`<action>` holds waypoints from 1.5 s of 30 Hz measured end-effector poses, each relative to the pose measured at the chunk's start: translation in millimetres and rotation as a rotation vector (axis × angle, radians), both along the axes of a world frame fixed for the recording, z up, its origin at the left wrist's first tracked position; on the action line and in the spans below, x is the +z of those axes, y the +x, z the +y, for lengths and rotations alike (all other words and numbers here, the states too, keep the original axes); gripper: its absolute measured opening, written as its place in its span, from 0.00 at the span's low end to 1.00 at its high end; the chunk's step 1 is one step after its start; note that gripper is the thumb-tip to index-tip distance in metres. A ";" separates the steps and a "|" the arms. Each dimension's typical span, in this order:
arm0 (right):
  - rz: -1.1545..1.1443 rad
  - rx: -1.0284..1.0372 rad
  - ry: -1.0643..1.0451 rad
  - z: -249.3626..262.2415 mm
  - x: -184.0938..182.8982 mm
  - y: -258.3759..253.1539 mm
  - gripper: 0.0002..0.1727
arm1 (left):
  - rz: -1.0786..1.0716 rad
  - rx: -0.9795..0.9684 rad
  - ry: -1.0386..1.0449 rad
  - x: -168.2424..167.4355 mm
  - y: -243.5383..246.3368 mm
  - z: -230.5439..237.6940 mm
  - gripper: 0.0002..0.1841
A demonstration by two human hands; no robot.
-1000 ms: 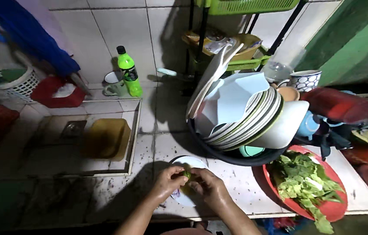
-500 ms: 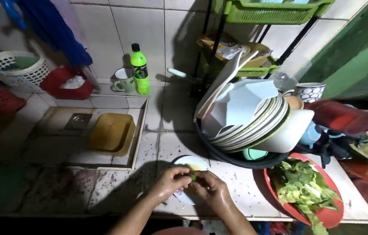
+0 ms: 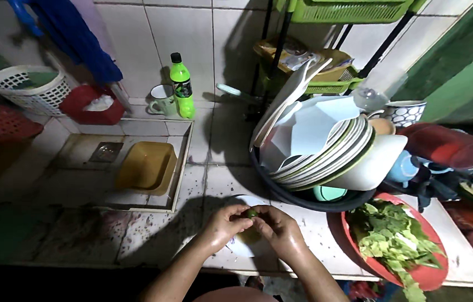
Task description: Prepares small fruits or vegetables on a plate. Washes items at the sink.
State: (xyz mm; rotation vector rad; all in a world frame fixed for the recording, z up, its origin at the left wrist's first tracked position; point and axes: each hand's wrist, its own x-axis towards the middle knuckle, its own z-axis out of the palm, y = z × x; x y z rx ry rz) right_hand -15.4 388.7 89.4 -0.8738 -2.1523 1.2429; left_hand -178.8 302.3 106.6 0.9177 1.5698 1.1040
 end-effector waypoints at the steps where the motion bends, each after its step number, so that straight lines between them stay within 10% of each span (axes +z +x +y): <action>1: -0.039 0.005 -0.011 0.7 3.2 -1.0 0.13 | 0.062 -0.013 -0.019 0.2 0.2 0.7 0.16; 13: -0.413 0.085 0.072 11.7 -12.2 -12.9 0.09 | 0.863 -0.385 0.120 -29.7 -6.4 13.7 0.10; 33: -0.369 0.053 0.343 8.6 17.5 -13.0 0.08 | 0.874 -0.380 0.023 11.9 -3.4 19.7 0.13; 45: -0.522 0.071 0.382 -9.7 -20.7 -16.9 0.08 | 1.046 -0.431 0.033 -30.3 3.9 6.8 0.08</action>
